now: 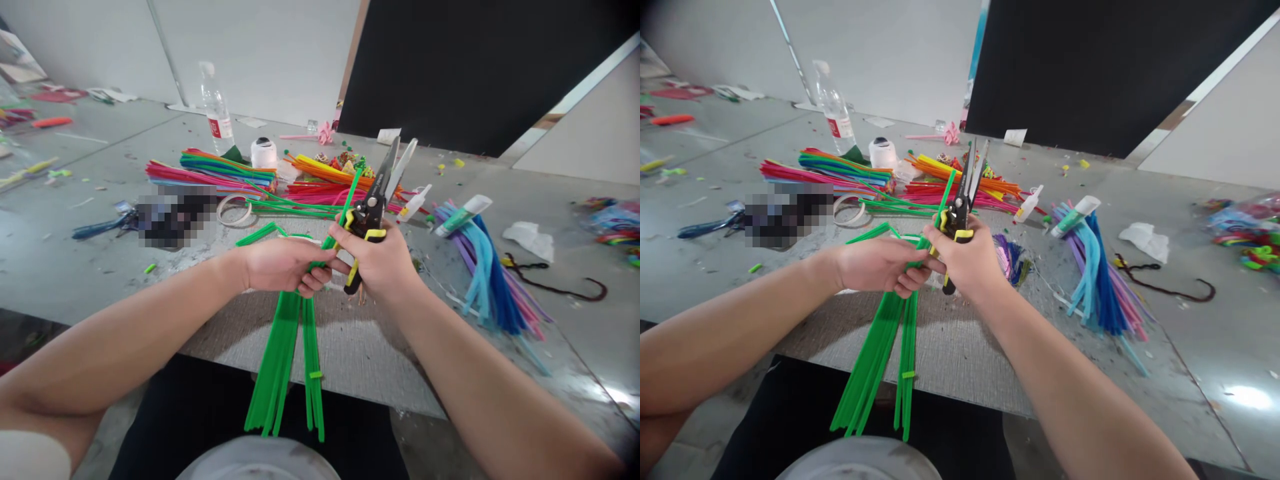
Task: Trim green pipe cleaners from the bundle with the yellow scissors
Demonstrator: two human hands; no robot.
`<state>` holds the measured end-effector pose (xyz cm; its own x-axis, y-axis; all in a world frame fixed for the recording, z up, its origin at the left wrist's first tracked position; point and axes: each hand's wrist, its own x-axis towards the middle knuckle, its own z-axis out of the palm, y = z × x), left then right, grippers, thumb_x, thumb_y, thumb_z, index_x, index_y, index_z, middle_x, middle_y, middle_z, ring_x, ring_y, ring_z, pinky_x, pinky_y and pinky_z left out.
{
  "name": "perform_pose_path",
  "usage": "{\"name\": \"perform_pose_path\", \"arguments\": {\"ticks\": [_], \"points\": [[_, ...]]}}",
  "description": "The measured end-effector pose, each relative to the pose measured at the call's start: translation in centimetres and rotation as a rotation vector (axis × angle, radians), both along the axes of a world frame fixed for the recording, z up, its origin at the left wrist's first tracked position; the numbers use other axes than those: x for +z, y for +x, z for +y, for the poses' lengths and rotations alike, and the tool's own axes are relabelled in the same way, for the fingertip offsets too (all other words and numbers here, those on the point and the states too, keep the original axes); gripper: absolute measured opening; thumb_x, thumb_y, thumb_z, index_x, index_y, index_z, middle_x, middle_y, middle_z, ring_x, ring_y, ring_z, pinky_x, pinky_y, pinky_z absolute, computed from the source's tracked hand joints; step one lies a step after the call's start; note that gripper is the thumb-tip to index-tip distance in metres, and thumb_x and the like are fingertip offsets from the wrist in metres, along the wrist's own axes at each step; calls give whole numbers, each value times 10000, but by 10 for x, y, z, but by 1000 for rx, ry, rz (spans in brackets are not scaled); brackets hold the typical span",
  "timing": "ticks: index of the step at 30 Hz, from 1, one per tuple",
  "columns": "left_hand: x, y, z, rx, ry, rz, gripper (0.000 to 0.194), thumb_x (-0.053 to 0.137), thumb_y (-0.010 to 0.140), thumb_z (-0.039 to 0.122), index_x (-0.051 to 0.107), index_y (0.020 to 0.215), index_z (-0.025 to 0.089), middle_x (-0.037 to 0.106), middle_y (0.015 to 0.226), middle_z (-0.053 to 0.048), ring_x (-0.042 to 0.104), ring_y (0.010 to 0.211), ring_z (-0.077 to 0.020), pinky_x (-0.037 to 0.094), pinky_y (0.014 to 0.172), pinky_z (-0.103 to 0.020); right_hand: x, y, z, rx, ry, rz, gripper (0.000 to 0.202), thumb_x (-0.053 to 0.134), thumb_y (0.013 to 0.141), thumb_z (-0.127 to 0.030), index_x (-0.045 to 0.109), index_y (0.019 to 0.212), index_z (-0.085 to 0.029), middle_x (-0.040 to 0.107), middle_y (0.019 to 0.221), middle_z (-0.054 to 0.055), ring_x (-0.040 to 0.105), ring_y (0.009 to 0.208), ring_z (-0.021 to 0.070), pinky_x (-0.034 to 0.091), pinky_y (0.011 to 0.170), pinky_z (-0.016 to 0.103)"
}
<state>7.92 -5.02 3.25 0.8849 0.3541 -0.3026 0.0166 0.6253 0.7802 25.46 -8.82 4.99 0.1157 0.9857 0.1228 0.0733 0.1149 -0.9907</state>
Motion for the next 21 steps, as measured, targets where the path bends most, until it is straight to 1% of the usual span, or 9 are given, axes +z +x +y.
{"name": "perform_pose_path", "arguments": {"ticks": [2, 4, 7, 10, 12, 14, 16, 18, 21], "points": [[2, -2, 2, -23, -49, -5, 358, 600, 922, 452, 746, 1047, 149, 366, 743, 2, 274, 630, -136, 313, 549, -263, 2, 1, -1, -6, 12, -27, 347, 893, 720, -465, 642, 824, -249, 624, 779, -17, 569, 652, 149, 484, 545, 305], [3, -4, 5, -11, -90, -37, 368, 561, 888, 443, 737, 1034, 155, 364, 740, -5, 275, 618, -145, 325, 542, -279, 3, 2, -1, 1, 25, -33, 350, 873, 744, -483, 617, 789, -249, 611, 763, -19, 565, 636, 145, 490, 563, 312], [4, -6, 9, 52, -107, -54, 320, 533, 880, 389, 719, 1026, 173, 340, 725, 3, 279, 597, -148, 315, 523, -268, 6, 7, 0, 8, 62, -43, 375, 841, 776, -532, 598, 757, -247, 629, 763, -3, 622, 701, 176, 519, 638, 333], [6, -7, 10, 145, -88, -35, 347, 516, 906, 341, 717, 1127, 165, 327, 712, 14, 293, 588, -142, 291, 506, -232, 13, 15, 4, 20, 78, -150, 354, 809, 806, -540, 625, 774, -240, 663, 779, 27, 647, 763, 213, 511, 671, 353], [6, -7, 11, 194, -62, -28, 385, 514, 921, 317, 712, 1212, 160, 333, 710, 17, 312, 585, -139, 283, 497, -218, 19, 22, 6, -23, 84, -307, 322, 810, 807, -509, 643, 792, -234, 665, 771, 31, 621, 740, 210, 475, 657, 353], [6, -9, 12, 223, -36, -35, 390, 518, 936, 309, 713, 1237, 156, 346, 713, 16, 333, 579, -138, 292, 491, -217, 26, 30, 6, -88, 94, -513, 288, 802, 813, -475, 648, 795, -232, 656, 745, 22, 587, 707, 199, 435, 645, 348], [6, -10, 14, 254, -8, -50, 363, 525, 952, 317, 726, 1202, 148, 355, 715, 15, 347, 569, -132, 315, 489, -219, 32, 38, 5, -118, 95, -720, 259, 783, 827, -455, 655, 801, -231, 658, 729, 24, 576, 697, 200, 406, 636, 345], [8, -10, 16, 316, 36, -57, 317, 536, 961, 314, 733, 1140, 142, 356, 714, 18, 352, 558, -121, 321, 482, -209, 38, 44, 3, -111, 70, -895, 253, 787, 821, -452, 665, 811, -230, 670, 728, 40, 583, 695, 214, 390, 628, 346], [12, -9, 17, 445, 117, -38, 223, 544, 960, 257, 719, 1031, 138, 342, 705, 28, 328, 528, -94, 260, 452, -178, 43, 50, 0, -75, -16, -1090, 263, 814, 799, -450, 663, 815, -236, 688, 738, 62, 590, 670, 229, 378, 614, 354]]}}
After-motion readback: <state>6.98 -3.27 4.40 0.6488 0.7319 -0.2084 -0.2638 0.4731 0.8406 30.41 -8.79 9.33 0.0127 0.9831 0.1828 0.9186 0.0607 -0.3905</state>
